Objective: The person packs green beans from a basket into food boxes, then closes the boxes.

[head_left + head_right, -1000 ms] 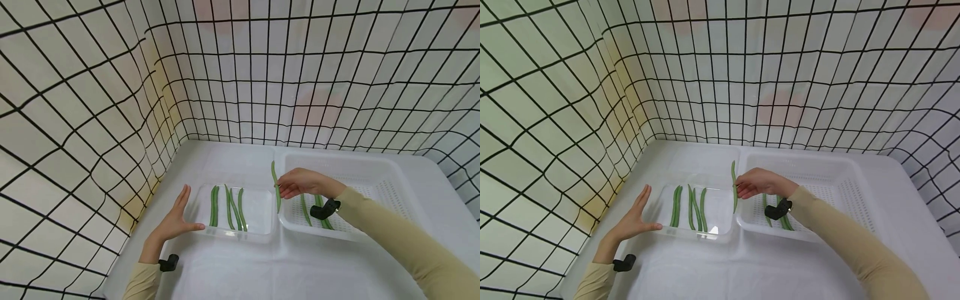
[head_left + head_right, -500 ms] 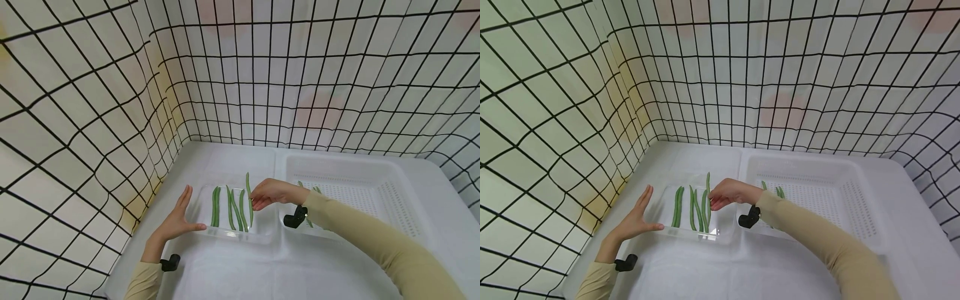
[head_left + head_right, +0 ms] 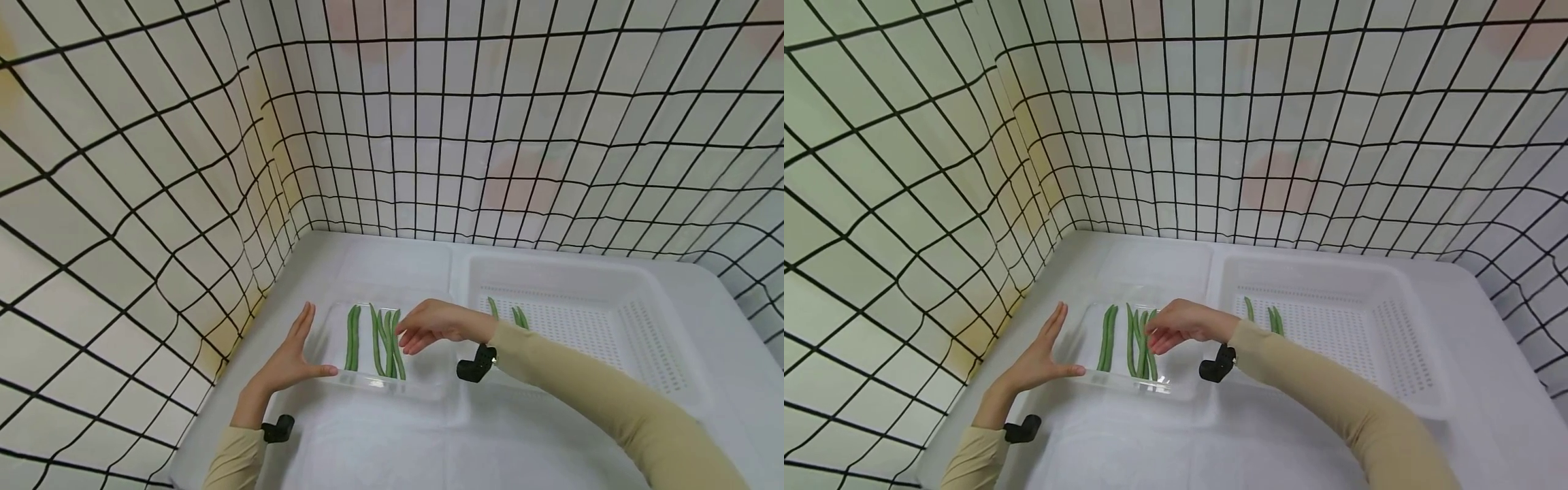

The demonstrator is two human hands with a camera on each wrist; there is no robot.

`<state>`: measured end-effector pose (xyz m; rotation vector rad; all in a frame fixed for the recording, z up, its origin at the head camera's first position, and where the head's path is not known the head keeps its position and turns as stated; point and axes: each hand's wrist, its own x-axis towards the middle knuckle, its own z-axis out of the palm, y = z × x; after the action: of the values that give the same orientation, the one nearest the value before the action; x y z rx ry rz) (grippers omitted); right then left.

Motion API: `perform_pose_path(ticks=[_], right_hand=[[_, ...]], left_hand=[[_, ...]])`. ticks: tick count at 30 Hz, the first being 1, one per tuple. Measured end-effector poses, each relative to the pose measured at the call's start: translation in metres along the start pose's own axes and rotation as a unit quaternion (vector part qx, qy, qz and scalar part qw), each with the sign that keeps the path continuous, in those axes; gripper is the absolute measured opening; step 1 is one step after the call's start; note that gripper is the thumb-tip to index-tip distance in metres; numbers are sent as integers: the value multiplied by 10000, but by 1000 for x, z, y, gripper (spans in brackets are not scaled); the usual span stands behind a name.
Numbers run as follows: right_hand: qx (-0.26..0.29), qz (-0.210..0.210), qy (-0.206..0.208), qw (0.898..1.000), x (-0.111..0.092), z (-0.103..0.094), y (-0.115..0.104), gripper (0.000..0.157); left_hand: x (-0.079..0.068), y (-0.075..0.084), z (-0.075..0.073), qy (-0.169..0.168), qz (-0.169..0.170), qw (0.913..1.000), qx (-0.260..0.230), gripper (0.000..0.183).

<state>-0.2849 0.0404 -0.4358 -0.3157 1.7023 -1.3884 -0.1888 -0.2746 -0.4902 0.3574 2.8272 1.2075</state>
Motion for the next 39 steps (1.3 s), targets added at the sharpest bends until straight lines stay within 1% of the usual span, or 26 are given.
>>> perform_pose_path(ticks=[2, 5, 7, 9, 12, 16, 21, 23, 27, 31, 32, 35, 39], right_hand=[[-69, -212, -72, 9997, -8, -8, -3, 29], [-122, -453, -16, 9989, -23, -26, -8, 30], [-102, -517, 147, 9985, -32, -42, -8, 32], [-100, -493, 356, 9981, -41, -58, -6, 34], [-148, -393, 597, 9973, -53, -84, 5, 39], [-279, -78, 929, 9953, -68, -114, 28, 41], [-344, 479, 1394, 9885, -85, -141, 59, 39], [-496, 633, 1549, 9847, -90, -151, 70, 37], [-882, 899, 1809, 9754, -96, -162, 88, 33], [-1159, 1083, 1917, 9686, -98, -164, 100, 32], [-1224, 1105, 1890, 9680, -99, -164, 103, 31], [-1455, 1076, 1825, 9664, -99, -161, 109, 29], [-1752, 993, 2019, 9585, -97, -154, 114, 26]], left_hand=[[0, -1, 0, 15, 4, 10000, 29, 127], [1, -2, -1, 25, 28, 10000, 82, 126], [1, -3, -2, 34, 38, 9999, 92, 126], [1, -2, -3, 40, 24, 9999, 97, 126], [0, -1, -4, 55, 3, 9999, 89, 126], [0, -1, -6, 64, -4, 9999, 138, 126], [0, 0, -7, 60, -7, 9999, 148, 126], [0, -1, -6, 51, -6, 9999, 129, 126], [0, -3, -5, 39, 6, 9999, 98, 126], [0, -3, -3, 24, 29, 10000, 32, 126], [0, -3, -3, 20, 36, 10000, 5, 126], [0, -3, -1, -1, 72, 10000, -47, 126], [0, -2, 0, 8, 125, 9999, -88, 126]])
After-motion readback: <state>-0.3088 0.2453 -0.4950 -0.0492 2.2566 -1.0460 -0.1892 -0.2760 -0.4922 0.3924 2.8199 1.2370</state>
